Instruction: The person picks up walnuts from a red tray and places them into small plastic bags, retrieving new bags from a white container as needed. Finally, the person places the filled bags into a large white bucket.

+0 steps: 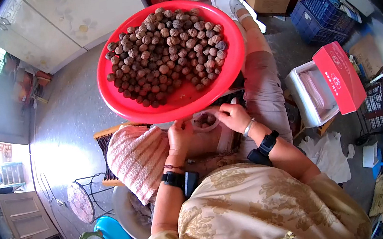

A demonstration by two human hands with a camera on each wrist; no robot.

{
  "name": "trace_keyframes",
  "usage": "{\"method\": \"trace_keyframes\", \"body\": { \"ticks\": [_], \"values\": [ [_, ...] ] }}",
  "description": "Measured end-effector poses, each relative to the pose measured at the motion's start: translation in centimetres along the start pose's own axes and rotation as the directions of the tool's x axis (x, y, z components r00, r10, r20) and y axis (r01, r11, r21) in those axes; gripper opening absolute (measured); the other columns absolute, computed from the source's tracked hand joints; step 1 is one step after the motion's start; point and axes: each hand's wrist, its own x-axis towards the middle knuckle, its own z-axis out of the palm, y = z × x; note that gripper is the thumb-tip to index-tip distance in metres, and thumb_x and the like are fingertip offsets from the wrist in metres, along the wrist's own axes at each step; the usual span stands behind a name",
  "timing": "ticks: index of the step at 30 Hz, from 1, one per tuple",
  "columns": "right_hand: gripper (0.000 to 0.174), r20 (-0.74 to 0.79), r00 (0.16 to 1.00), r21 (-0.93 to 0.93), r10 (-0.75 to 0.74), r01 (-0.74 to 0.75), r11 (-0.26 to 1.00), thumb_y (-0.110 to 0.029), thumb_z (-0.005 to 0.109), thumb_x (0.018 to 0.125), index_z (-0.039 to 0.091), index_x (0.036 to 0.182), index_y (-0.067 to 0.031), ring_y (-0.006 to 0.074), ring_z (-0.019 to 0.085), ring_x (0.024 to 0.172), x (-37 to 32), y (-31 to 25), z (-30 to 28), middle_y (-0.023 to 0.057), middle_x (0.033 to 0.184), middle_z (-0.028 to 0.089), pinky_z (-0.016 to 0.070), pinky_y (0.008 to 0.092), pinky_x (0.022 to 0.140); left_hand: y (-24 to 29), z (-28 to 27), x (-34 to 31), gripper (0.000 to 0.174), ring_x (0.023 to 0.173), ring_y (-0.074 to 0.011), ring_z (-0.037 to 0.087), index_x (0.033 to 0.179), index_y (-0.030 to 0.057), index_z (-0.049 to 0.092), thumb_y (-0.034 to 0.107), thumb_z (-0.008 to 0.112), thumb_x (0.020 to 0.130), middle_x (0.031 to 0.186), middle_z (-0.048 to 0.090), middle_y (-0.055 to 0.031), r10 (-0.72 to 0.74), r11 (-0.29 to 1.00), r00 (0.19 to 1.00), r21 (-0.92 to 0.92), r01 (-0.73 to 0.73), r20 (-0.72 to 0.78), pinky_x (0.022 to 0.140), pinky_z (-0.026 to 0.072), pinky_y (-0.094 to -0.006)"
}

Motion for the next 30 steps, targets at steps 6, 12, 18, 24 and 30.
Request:
{"method": "trace_keyframes", "body": {
  "ticks": [6, 12, 18, 24, 30],
  "values": [
    [0.025, 0.081, 0.993, -0.035, 0.081, -0.078, 0.996, -0.026, 0.069, 0.086, 0.062, 0.074, -0.0049, 0.0347, 0.061, 0.060, -0.2, 0.4, 0.5, 0.0169, 0.067, 0.063, 0.0489, 0.0410, 0.056, 0.6, 0.4, -0.6, 0.018, 0.072, -0.0206, 0.066, 0.097, 0.0073, 0.071, 0.006, 0.057, 0.087, 0.083, 0.070, -0.0151, 0.072, 0.955, 0.997, 0.289, -0.067, -0.005, 0.066, 0.0529, -0.0334],
    [0.027, 0.060, 0.998, -0.112, 0.035, -0.028, 0.993, -0.027, 0.070, 0.085, 0.062, 0.073, -0.0048, 0.0349, 0.062, 0.062, -0.1, 0.2, 0.3, 0.0166, 0.069, 0.063, 0.0490, 0.0422, 0.056, 0.0, -0.2, -0.6, 0.017, 0.073, -0.0267, 0.068, 0.100, 0.0061, 0.069, 0.008, 0.058, 0.086, 0.080, 0.068, -0.0170, 0.190, 0.928, 0.982, 0.323, -0.187, 0.023, 0.067, 0.0539, -0.0366],
    [0.024, 0.106, 0.994, -0.133, 0.042, -0.028, 0.991, -0.026, 0.067, 0.085, 0.062, 0.075, -0.0045, 0.0345, 0.063, 0.069, 0.1, 0.3, 0.0, 0.0152, 0.074, 0.063, 0.0508, 0.0432, 0.063, 9.6, -2.7, -1.9, 0.036, 0.084, -0.0261, 0.067, 0.119, 0.0014, 0.059, 0.006, 0.062, 0.084, 0.094, 0.068, -0.0192, -0.026, 0.881, 0.925, 0.445, -0.158, 0.380, 0.075, 0.0526, -0.0351],
    [0.025, 0.104, 0.994, -0.053, 0.027, -0.022, 0.998, -0.021, 0.066, 0.081, 0.055, 0.069, -0.0025, 0.0355, 0.060, 0.077, 0.1, 0.2, 0.3, 0.0155, 0.076, 0.061, 0.0494, 0.0440, 0.070, 20.5, -4.5, 0.1, 0.026, 0.084, -0.0105, 0.060, 0.118, 0.0026, 0.062, 0.005, 0.059, 0.092, 0.095, 0.067, -0.0037, -0.207, 0.978, 0.816, 0.089, 0.189, 0.539, 0.072, 0.0498, -0.0263],
    [0.023, 0.058, 0.998, -0.051, -0.037, 0.040, 0.998, -0.021, 0.067, 0.082, 0.056, 0.071, -0.0035, 0.0363, 0.062, 0.070, 0.3, 0.7, 0.4, 0.0166, 0.072, 0.062, 0.0489, 0.0449, 0.063, 19.2, -3.1, 9.3, 0.027, 0.084, -0.0085, 0.058, 0.118, 0.0016, 0.062, 0.009, 0.061, 0.092, 0.094, 0.066, -0.0026, -0.035, 0.919, 0.821, 0.341, -0.198, 0.569, 0.074, 0.0492, -0.0251]
  ]
}}
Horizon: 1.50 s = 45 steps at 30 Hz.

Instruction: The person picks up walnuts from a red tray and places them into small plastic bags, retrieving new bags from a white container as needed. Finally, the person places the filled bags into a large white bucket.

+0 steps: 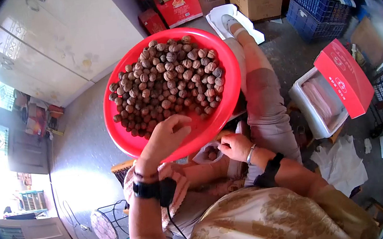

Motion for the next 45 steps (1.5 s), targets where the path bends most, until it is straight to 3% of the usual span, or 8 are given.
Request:
{"method": "trace_keyframes", "body": {
  "ticks": [9, 12, 14, 20, 23, 39, 41, 45],
  "values": [
    [0.025, 0.051, 0.996, -0.044, 0.070, -0.067, 0.997, -0.025, 0.065, 0.081, 0.056, 0.070, -0.0042, 0.0380, 0.062, 0.071, -0.1, -0.2, -0.5, 0.0163, 0.073, 0.061, 0.0482, 0.0482, 0.064, -4.8, 2.7, 9.2, 0.036, 0.102, -0.0227, 0.063, 0.121, -0.0001, 0.060, 0.013, 0.063, 0.088, 0.111, 0.067, -0.0161, 0.072, 0.918, 0.963, 0.360, -0.166, 0.260, 0.092, 0.0482, -0.0332],
    [0.025, 0.057, 0.997, -0.038, 0.052, -0.050, 0.998, -0.026, 0.066, 0.081, 0.057, 0.070, -0.0051, 0.0375, 0.062, 0.071, 0.0, -0.1, -0.5, 0.0154, 0.073, 0.062, 0.0484, 0.0485, 0.064, -7.6, 4.1, 11.0, 0.040, 0.107, -0.0291, 0.062, 0.123, -0.0001, 0.058, 0.014, 0.062, 0.087, 0.115, 0.065, -0.0198, 0.041, 0.929, 0.948, 0.337, -0.152, 0.315, 0.094, 0.0472, -0.0373],
    [0.025, 0.065, 0.996, -0.054, 0.056, -0.053, 0.997, -0.027, 0.066, 0.081, 0.057, 0.072, -0.0057, 0.0371, 0.062, 0.071, 0.0, 0.0, -0.5, 0.0151, 0.074, 0.062, 0.0486, 0.0485, 0.064, -12.9, 5.8, 12.9, 0.043, 0.111, -0.0340, 0.060, 0.125, 0.0005, 0.057, 0.015, 0.063, 0.085, 0.119, 0.062, -0.0232, 0.058, 0.998, 0.910, -0.026, -0.052, 0.411, 0.097, 0.0458, -0.0395],
    [0.024, 0.084, 0.994, -0.041, 0.071, -0.067, 0.997, -0.027, 0.066, 0.081, 0.059, 0.073, -0.0052, 0.0369, 0.063, 0.071, 0.1, -0.3, -0.7, 0.0152, 0.073, 0.062, 0.0491, 0.0478, 0.064, -11.7, 4.9, 12.8, 0.047, 0.108, -0.0335, 0.057, 0.122, 0.0025, 0.060, 0.022, 0.071, 0.080, 0.114, 0.059, -0.0222, 0.149, 0.852, 0.939, 0.441, -0.281, 0.311, 0.095, 0.0453, -0.0388],
    [0.024, 0.082, 0.994, -0.047, 0.067, -0.064, 0.997, -0.026, 0.066, 0.081, 0.059, 0.072, -0.0050, 0.0370, 0.063, 0.071, 0.2, -0.4, -0.8, 0.0153, 0.074, 0.062, 0.0491, 0.0477, 0.064, -11.5, 5.4, 12.9, 0.051, 0.093, -0.0370, 0.063, 0.123, 0.0061, 0.061, 0.026, 0.074, 0.078, 0.128, 0.043, -0.0268, -0.041, 0.935, 0.954, 0.347, -0.068, 0.296, 0.085, 0.0531, -0.0386],
    [0.024, 0.099, 0.991, -0.063, 0.093, -0.087, 0.994, -0.025, 0.067, 0.080, 0.058, 0.069, -0.0053, 0.0372, 0.062, 0.070, 0.4, -0.5, -0.7, 0.0161, 0.071, 0.062, 0.0486, 0.0479, 0.063, -12.5, 6.3, 12.6, 0.041, 0.092, -0.0251, 0.066, 0.116, 0.0056, 0.064, 0.028, 0.066, 0.082, 0.107, 0.069, -0.0148, -0.054, 0.983, 0.896, 0.180, -0.028, 0.440, 0.082, 0.0510, -0.0348],
    [0.024, 0.093, 0.993, -0.059, 0.075, -0.070, 0.996, -0.025, 0.067, 0.079, 0.058, 0.069, -0.0052, 0.0376, 0.062, 0.070, 0.4, -0.4, -0.7, 0.0164, 0.070, 0.061, 0.0485, 0.0478, 0.063, -15.5, 7.3, 13.1, 0.040, 0.088, -0.0202, 0.064, 0.118, 0.0058, 0.063, 0.027, 0.065, 0.084, 0.103, 0.068, -0.0085, -0.086, 0.964, 0.857, -0.174, 0.199, 0.508, 0.079, 0.0513, -0.0331],
    [0.024, 0.106, 0.991, -0.051, 0.083, -0.078, 0.996, -0.024, 0.067, 0.079, 0.058, 0.068, -0.0050, 0.0378, 0.062, 0.069, 0.4, -0.2, -0.6, 0.0168, 0.070, 0.061, 0.0484, 0.0476, 0.063, -13.0, 6.6, 12.2, 0.039, 0.083, -0.0155, 0.061, 0.117, 0.0063, 0.062, 0.028, 0.065, 0.085, 0.097, 0.066, -0.0035, -0.140, 0.957, 0.844, -0.147, 0.249, 0.518, 0.072, 0.0513, -0.0313]
  ]
}}
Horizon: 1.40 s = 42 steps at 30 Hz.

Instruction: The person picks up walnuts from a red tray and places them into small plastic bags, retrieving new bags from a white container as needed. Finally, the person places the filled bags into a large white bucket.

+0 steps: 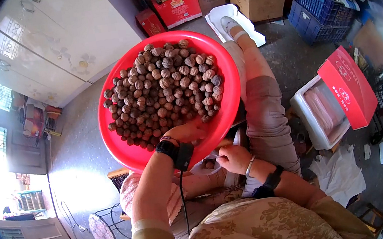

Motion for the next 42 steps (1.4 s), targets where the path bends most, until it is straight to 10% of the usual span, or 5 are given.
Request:
{"method": "trace_keyframes", "body": {
  "ticks": [6, 12, 20, 32, 42],
  "values": [
    [0.027, -0.027, 1.000, 0.044, -0.008, 0.009, 0.999, -0.024, 0.067, 0.081, 0.056, 0.068, -0.0034, 0.0385, 0.061, 0.068, -0.2, 0.1, 0.1, 0.0178, 0.070, 0.060, 0.0470, 0.0486, 0.062, 6.3, -0.6, -3.6, 0.030, 0.075, -0.0106, 0.057, 0.105, 0.0040, 0.064, 0.030, 0.062, 0.090, 0.087, 0.062, -0.0026, -0.247, 0.944, 0.968, 0.211, 0.252, -0.050, 0.061, 0.0479, -0.0281],
    [0.029, -0.054, 0.997, 0.034, -0.059, 0.061, 0.998, -0.024, 0.065, 0.085, 0.054, 0.069, -0.0022, 0.0408, 0.058, 0.067, -0.2, 0.8, 0.7, 0.0197, 0.069, 0.057, 0.0440, 0.0504, 0.061, 10.4, 2.3, -12.1, 0.029, 0.083, -0.0087, 0.057, 0.106, 0.0013, 0.064, 0.027, 0.065, 0.091, 0.095, 0.065, -0.0031, 0.170, 0.977, 0.826, -0.018, -0.213, -0.537, 0.074, 0.0495, -0.0256],
    [0.028, -0.113, 0.982, 0.051, -0.154, 0.160, 0.986, -0.022, 0.064, 0.087, 0.053, 0.068, -0.0029, 0.0399, 0.057, 0.065, 0.0, 0.8, 0.9, 0.0195, 0.066, 0.056, 0.0444, 0.0478, 0.059, 8.9, 10.0, -20.6, 0.029, 0.097, -0.0106, 0.059, 0.111, -0.0032, 0.062, 0.017, 0.066, 0.091, 0.103, 0.066, -0.0060, 0.067, 0.905, 0.915, -0.363, -0.223, -0.397, 0.085, 0.0473, -0.0243],
    [0.024, 0.069, 0.996, -0.010, -0.060, 0.060, 0.998, -0.024, 0.057, 0.088, 0.064, 0.083, -0.0015, 0.0377, 0.063, 0.087, -0.1, -0.1, -0.2, 0.0204, 0.090, 0.065, 0.0518, 0.0440, 0.078, 3.2, 13.7, -16.0, 0.025, 0.077, -0.0063, 0.053, 0.109, -0.0021, 0.066, 0.017, 0.062, 0.092, 0.086, 0.062, 0.0022, -0.001, 1.000, 0.815, 0.013, 0.011, -0.579, 0.066, 0.0452, -0.0235],
    [0.016, -0.041, 0.991, -0.074, -0.130, 0.126, 0.989, -0.020, 0.065, 0.089, 0.069, 0.088, -0.0053, 0.0342, 0.067, 0.071, -0.2, 0.1, 0.1, 0.0187, 0.080, 0.067, 0.0533, 0.0390, 0.062, 0.0, 14.2, -15.3, 0.026, 0.076, -0.0069, 0.052, 0.106, 0.0028, 0.066, 0.025, 0.054, 0.099, 0.086, 0.060, 0.0040, -0.112, 0.831, 0.786, -0.492, -0.261, -0.608, 0.066, 0.0434, -0.0207]
  ]
}}
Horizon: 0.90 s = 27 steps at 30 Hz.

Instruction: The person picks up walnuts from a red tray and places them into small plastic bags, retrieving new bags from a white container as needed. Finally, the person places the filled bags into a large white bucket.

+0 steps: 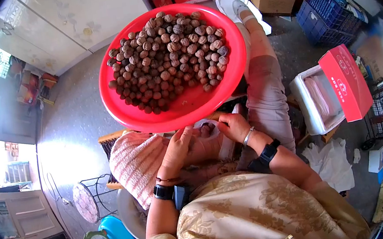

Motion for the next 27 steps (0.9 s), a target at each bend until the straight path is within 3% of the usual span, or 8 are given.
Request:
{"method": "trace_keyframes", "body": {
  "ticks": [5, 13, 16, 18, 22, 23, 25, 27],
  "values": [
    [0.021, 0.001, 1.000, 0.047, 0.031, -0.031, 0.998, -0.024, 0.065, 0.087, 0.062, 0.077, -0.0059, 0.0343, 0.065, 0.080, 0.1, 0.4, 0.6, 0.0154, 0.083, 0.067, 0.0521, 0.0432, 0.073, 0.9, 0.3, -0.8, 0.024, 0.082, -0.0069, 0.053, 0.111, 0.0023, 0.063, 0.021, 0.057, 0.098, 0.095, 0.060, 0.0017, -0.032, 0.995, 0.999, 0.096, 0.030, 0.021, 0.069, 0.0440, -0.0207],
    [0.021, 0.115, 0.983, 0.059, 0.142, -0.150, 0.987, -0.024, 0.064, 0.086, 0.061, 0.076, -0.0062, 0.0360, 0.064, 0.077, 0.0, 0.4, 0.0, 0.0157, 0.080, 0.065, 0.0517, 0.0428, 0.067, -1.8, 0.4, 1.3, 0.029, 0.087, -0.0148, 0.061, 0.111, 0.0015, 0.063, 0.006, 0.068, 0.082, 0.093, 0.066, -0.0057, 0.316, 0.898, 0.949, 0.325, -0.297, -0.005, 0.078, 0.0499, -0.0282],
    [0.017, 0.136, 0.985, 0.023, 0.104, -0.108, 0.994, -0.023, 0.062, 0.088, 0.066, 0.085, -0.0068, 0.0365, 0.065, 0.082, 0.0, 0.4, 0.1, 0.0161, 0.086, 0.067, 0.0524, 0.0421, 0.071, -0.7, 0.8, 1.4, 0.045, 0.100, -0.0187, 0.062, 0.121, 0.0021, 0.059, 0.003, 0.073, 0.078, 0.104, 0.067, -0.0108, 0.329, 0.777, 0.941, 0.546, -0.315, 0.075, 0.085, 0.0515, -0.0310],
    [0.018, -0.043, 0.998, 0.199, -0.045, 0.053, 0.978, -0.021, 0.061, 0.089, 0.069, 0.099, -0.0088, 0.0357, 0.065, 0.088, 0.4, -0.5, 0.2, 0.0162, 0.093, 0.068, 0.0520, 0.0412, 0.078, 0.2, 1.6, 0.8, 0.050, 0.102, -0.0221, 0.062, 0.123, 0.0034, 0.059, 0.004, 0.075, 0.076, 0.110, 0.064, -0.0141, 0.372, 0.734, 0.926, 0.589, -0.337, 0.067, 0.086, 0.0520, -0.0317],
    [0.024, 0.179, 0.972, -0.008, 0.151, -0.152, 0.988, -0.021, 0.061, 0.090, 0.069, 0.110, -0.0110, 0.0350, 0.065, 0.093, 0.4, -1.9, -1.7, 0.0160, 0.099, 0.069, 0.0515, 0.0370, 0.083, -1.1, 1.4, 1.5, 0.068, 0.113, -0.0366, 0.056, 0.131, 0.0076, 0.053, 0.007, 0.079, 0.069, 0.129, 0.051, -0.0222, 0.451, 0.611, 0.888, 0.695, -0.379, 0.088, 0.093, 0.0500, -0.0409],
    [0.022, 0.155, 0.976, 0.041, 0.154, -0.162, 0.986, -0.023, 0.062, 0.090, 0.069, 0.106, -0.0113, 0.0345, 0.065, 0.092, 0.3, -1.8, -1.5, 0.0151, 0.098, 0.069, 0.0479, 0.0428, 0.089, -1.7, 1.3, 1.7, 0.068, 0.113, -0.0366, 0.056, 0.131, 0.0076, 0.053, 0.007, 0.079, 0.069, 0.129, 0.051, -0.0222, 0.451, 0.611, 0.888, 0.695, -0.379, 0.088, 0.093, 0.0500, -0.0409],
    [0.020, 0.133, 0.979, 0.091, 0.156, -0.169, 0.981, -0.025, 0.062, 0.090, 0.070, 0.103, -0.0116, 0.0339, 0.065, 0.092, 0.2, -0.9, -0.4, 0.0142, 0.097, 0.070, 0.0443, 0.0486, 0.096, -2.4, 1.2, 1.9, 0.075, 0.116, -0.0434, 0.050, 0.137, 0.0101, 0.049, 0.010, 0.079, 0.068, 0.134, 0.045, -0.0240, 0.606, 0.325, 0.779, 0.844, -0.427, 0.160, 0.099, 0.0443, -0.0497],
    [0.017, -0.045, 0.998, 0.121, 0.033, -0.027, 0.992, -0.028, 0.062, 0.090, 0.070, 0.094, -0.0123, 0.0329, 0.066, 0.089, 0.1, 1.1, 1.9, 0.0120, 0.091, 0.070, 0.0280, 0.0660, 0.102, -2.9, 1.1, 1.9, 0.077, 0.117, -0.0449, 0.048, 0.138, 0.0109, 0.047, 0.011, 0.078, 0.067, 0.134, 0.045, -0.0245, 0.584, 0.324, 0.799, 0.862, -0.391, 0.142, 0.101, 0.0419, -0.0523]
  ]
}}
